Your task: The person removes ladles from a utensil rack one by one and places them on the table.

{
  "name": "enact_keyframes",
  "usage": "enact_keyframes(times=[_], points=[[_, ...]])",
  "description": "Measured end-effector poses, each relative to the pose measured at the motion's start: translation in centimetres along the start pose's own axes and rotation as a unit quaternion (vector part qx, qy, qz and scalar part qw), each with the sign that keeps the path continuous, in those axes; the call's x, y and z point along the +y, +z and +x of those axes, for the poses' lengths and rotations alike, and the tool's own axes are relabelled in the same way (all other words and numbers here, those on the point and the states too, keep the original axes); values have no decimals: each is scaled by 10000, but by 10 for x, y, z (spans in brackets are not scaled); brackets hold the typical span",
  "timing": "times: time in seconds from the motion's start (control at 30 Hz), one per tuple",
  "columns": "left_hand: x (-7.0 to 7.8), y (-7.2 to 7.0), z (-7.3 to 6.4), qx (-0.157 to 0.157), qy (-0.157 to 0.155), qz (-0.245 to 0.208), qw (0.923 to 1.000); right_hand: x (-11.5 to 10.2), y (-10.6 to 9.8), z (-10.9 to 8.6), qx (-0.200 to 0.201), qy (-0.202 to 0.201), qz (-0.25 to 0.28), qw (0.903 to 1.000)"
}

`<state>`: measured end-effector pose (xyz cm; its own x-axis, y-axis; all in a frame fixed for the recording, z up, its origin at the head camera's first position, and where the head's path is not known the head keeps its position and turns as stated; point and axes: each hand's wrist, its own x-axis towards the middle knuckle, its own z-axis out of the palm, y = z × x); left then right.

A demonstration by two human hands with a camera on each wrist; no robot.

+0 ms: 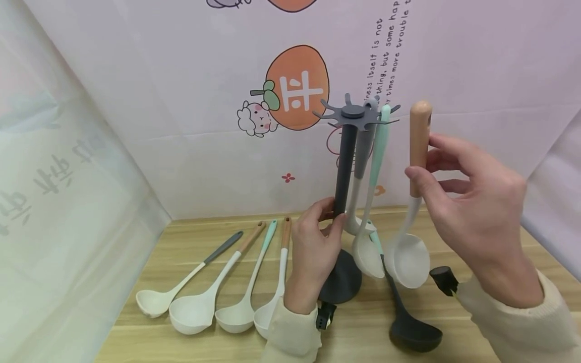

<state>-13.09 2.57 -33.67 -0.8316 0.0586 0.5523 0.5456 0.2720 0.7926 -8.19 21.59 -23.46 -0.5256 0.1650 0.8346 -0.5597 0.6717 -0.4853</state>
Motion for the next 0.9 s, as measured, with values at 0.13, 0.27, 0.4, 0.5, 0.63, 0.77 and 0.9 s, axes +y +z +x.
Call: enact_keyframes(times=[0.13,0.27,0.4,0.5,0.63,0.77,0.9], points=[[0,-1,-1,-18,-73,-8,10000,6,-1,-2,-170,44,-190,9997],[-1,-1,-2,-31,-82,-8,10000,18,-2,-4,-258,210,-330,9989],[-1,-2,-2,-24,-50,-2,10000,33,-4,-5,-481,352,-663,9960],[-2,-2,-1,-14,-18,5,10000,48,-6,-6,-696,364,-833,9934],[-1,-2,-1,-15,36,19,10000,69,-11,-8,-941,458,-941,9900],[-1,-1,0,-43,59,12,10000,88,-17,-7,-1249,823,-1102,9826],[-1,-1,1,-66,55,-9,10000,102,-21,-3,-1839,1450,-1369,9625]])
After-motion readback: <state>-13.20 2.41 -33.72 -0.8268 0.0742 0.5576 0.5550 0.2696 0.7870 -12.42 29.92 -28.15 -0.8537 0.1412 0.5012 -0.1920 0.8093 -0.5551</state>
